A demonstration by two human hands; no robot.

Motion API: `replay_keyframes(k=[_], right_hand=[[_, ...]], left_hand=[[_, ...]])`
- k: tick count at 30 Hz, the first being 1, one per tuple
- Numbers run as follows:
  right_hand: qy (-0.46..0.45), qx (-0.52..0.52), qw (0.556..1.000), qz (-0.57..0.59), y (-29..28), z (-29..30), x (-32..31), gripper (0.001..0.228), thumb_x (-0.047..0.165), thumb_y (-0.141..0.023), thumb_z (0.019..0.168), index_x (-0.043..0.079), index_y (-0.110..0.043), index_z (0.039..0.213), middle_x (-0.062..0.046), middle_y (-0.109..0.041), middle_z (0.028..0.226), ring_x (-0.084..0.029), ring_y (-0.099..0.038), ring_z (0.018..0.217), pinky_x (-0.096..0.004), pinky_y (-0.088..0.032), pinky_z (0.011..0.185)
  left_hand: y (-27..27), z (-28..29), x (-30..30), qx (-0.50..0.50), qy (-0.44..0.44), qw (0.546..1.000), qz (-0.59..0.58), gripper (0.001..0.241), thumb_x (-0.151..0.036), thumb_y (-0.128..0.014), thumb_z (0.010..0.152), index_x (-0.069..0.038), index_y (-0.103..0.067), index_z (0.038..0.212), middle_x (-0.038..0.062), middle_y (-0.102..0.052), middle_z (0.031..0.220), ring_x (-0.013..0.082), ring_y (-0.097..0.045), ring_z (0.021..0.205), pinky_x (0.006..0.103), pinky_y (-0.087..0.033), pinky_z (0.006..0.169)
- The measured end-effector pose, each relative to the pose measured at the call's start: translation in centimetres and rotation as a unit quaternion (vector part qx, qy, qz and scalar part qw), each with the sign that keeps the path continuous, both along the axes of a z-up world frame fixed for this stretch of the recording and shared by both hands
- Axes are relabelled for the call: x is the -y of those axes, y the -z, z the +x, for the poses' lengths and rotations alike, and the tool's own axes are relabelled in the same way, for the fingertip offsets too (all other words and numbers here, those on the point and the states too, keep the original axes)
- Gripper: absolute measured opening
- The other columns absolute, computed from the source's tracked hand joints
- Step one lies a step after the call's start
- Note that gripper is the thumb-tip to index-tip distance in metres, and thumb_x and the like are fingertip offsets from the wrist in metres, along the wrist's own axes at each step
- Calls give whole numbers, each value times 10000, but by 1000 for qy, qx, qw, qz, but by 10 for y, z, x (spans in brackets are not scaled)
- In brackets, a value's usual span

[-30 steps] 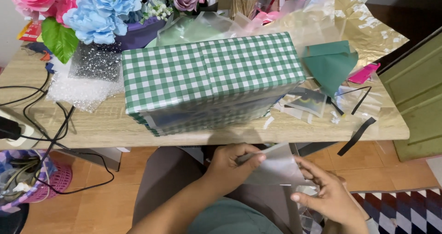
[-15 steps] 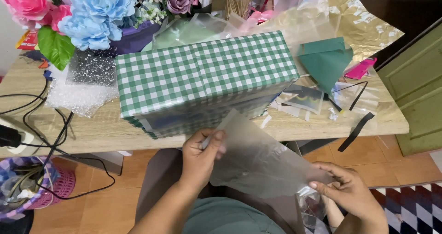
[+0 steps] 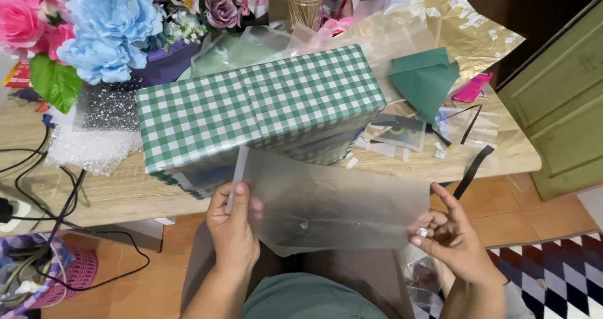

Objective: The person wraps a rectangular box with green and white checkered paper, then covers it with a layer of clear cellophane. They use a pink tape dispenser to secure the cellophane and the wrapping paper, smoothing the surfaces and folding the edges to complete the package.

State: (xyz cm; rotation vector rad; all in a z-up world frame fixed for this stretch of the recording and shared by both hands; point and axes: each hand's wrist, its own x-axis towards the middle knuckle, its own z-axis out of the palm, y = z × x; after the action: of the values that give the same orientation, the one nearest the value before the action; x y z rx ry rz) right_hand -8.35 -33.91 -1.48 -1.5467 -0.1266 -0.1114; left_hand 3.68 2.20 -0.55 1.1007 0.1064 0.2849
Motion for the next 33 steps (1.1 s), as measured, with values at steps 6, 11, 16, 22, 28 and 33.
replay_keyframes(k=[6,11,16,22,28,33], right_hand=[[83,54,995,-5,-7,-1,-3,988,-59,-692,817,140,-209,1655,-142,-771,969,-118,-732,714,-226,-614,583],[184,66,980,-47,-7,-8,-6,833,-41,-659,865,80,-308,1611,-156,-757,999,-201,-744,890,-318,-632,718],[155,138,971,-118,-22,-10,-17,767,-1,-649,900,77,-305,1581,-137,-762,1034,-136,-724,797,-234,-639,582],[48,158,934,-316,-42,-7,-36,663,41,-660,916,96,-394,1521,-66,-791,1116,-81,-597,787,-200,-614,732],[-50,203,887,-412,-94,0,-66,513,130,-614,979,156,-479,1473,-42,-783,1028,-171,-753,892,-306,-591,756],[-33,221,866,-447,-97,-4,-61,477,127,-616,976,134,-512,1441,-58,-755,1017,-202,-721,897,-307,-583,763]], left_hand=[[28,-6,-11,33,-14,999,6,187,-282,-671,999,-96,-656,985,64,-653,668,132,-587,622,278,-493,588],[71,-11,-20,-53,-19,998,-15,150,-185,-698,977,-86,-641,1075,68,-671,741,141,-627,642,283,-528,614],[94,-28,-24,64,-64,982,167,480,-68,-682,936,-26,-497,1377,125,-571,1178,225,-597,1083,352,-511,1002],[18,-39,10,409,-11,775,481,395,-298,-728,949,-120,-580,1269,148,-575,1379,398,-522,1359,691,-289,1232],[-34,-26,72,486,240,678,496,689,-544,-535,1011,-70,-455,1505,126,-379,1643,361,-261,1582,769,-125,1225],[-35,-12,91,503,292,684,440,241,-306,-693,951,-94,-740,1057,58,-736,1198,317,-554,1402,771,41,1202]])
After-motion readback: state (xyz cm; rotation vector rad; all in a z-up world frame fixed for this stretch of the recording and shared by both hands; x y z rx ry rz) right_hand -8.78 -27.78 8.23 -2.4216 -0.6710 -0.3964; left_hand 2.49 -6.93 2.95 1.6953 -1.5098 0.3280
